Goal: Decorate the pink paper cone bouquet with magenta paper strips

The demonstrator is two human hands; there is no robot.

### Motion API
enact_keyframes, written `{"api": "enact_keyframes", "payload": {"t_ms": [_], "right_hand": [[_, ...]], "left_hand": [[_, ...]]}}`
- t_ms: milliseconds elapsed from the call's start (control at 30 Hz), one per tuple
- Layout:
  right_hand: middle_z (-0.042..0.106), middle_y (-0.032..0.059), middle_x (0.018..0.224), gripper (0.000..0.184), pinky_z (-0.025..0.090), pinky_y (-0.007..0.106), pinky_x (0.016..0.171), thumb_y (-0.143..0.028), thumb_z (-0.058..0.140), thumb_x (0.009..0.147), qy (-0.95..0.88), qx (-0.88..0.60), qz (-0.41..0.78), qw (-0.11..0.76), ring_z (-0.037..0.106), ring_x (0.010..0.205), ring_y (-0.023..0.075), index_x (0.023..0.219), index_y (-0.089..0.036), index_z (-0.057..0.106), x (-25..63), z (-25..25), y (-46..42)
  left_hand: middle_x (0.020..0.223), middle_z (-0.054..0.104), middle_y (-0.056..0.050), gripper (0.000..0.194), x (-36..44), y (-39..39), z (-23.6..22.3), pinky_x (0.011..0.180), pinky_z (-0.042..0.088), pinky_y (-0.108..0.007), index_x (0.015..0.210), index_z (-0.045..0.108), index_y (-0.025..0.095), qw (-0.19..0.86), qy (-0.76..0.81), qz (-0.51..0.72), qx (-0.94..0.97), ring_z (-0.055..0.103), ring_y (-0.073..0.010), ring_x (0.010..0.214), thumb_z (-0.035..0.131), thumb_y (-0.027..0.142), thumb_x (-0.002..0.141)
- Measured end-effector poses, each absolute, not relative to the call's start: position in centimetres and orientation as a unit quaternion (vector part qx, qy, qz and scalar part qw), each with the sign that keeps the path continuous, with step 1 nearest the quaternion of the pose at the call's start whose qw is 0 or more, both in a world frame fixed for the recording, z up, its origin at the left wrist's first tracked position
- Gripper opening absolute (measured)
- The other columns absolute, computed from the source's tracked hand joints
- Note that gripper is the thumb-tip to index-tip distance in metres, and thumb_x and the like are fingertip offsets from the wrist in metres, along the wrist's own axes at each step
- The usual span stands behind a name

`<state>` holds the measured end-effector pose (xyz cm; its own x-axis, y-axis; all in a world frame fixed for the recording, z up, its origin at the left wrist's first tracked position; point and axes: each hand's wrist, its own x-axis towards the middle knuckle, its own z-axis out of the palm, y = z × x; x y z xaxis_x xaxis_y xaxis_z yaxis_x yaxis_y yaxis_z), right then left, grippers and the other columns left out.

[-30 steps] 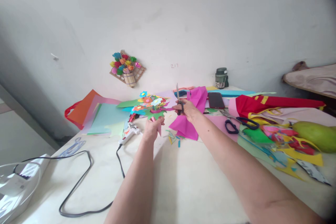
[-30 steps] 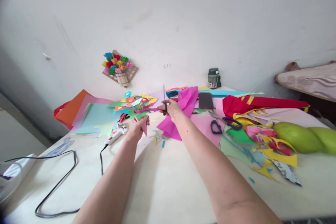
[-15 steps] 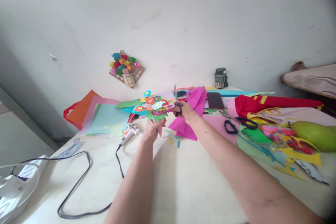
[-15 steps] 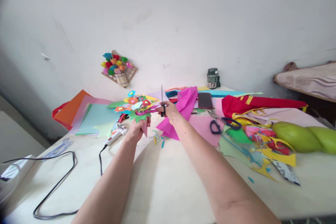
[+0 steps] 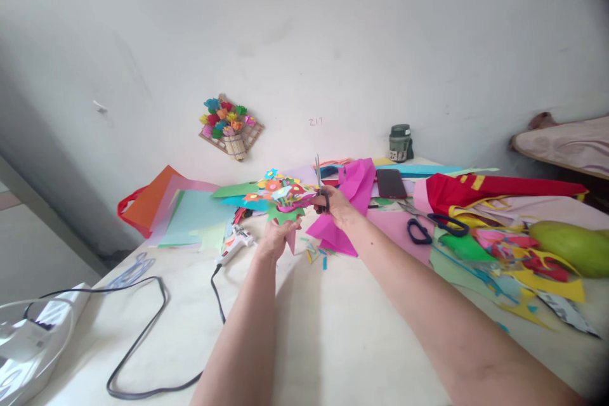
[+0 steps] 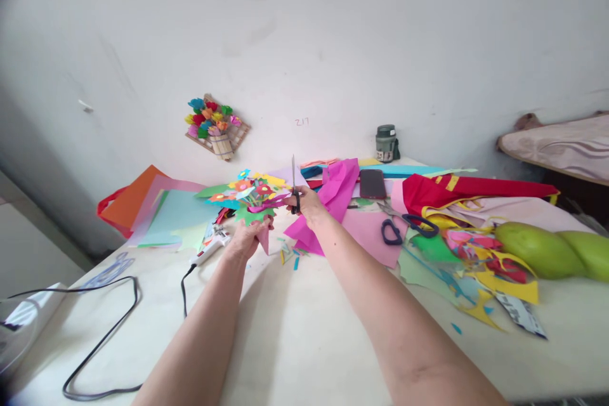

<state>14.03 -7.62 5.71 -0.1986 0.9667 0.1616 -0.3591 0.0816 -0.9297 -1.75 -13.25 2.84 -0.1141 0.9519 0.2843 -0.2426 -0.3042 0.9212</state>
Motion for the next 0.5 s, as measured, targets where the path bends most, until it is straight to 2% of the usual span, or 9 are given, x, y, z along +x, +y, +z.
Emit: {"api": "enact_keyframes", "payload": {"t_ms": [167,500], "right_hand": [[0.055,-0.0059,0.045,0.042,0.027,0.017,0.036,-0.021,0.076,0.046,-0.492,-0.290,0.593,0.567,0.049,0.039,0.0084,0.080,-0.017,0.052,14.7,5.4,-7.1],[0.050,-0.0089,0.048,0.040,0.028,0.018,0.036,-0.022,0.070,0.046,-0.474,-0.273,0.583,0.600,0.047,0.039,0.0077,0.081,-0.018,0.051,15.2,5.0,-6.6]], "left_hand": [[0.071,0.066,-0.007,0.038,-1.7,-13.0,2.4,0.068,0.050,-0.037,0.076,0.066,0.016,0.436,0.393,0.640,0.496,0.063,-0.0264,0.078,0.079,0.020,0.041],[0.083,0.070,-0.005,0.030,-2.1,-12.1,1.4,0.080,0.050,-0.036,0.081,0.069,0.018,0.384,0.386,0.598,0.588,0.060,-0.0283,0.094,0.072,0.027,0.053]]}}
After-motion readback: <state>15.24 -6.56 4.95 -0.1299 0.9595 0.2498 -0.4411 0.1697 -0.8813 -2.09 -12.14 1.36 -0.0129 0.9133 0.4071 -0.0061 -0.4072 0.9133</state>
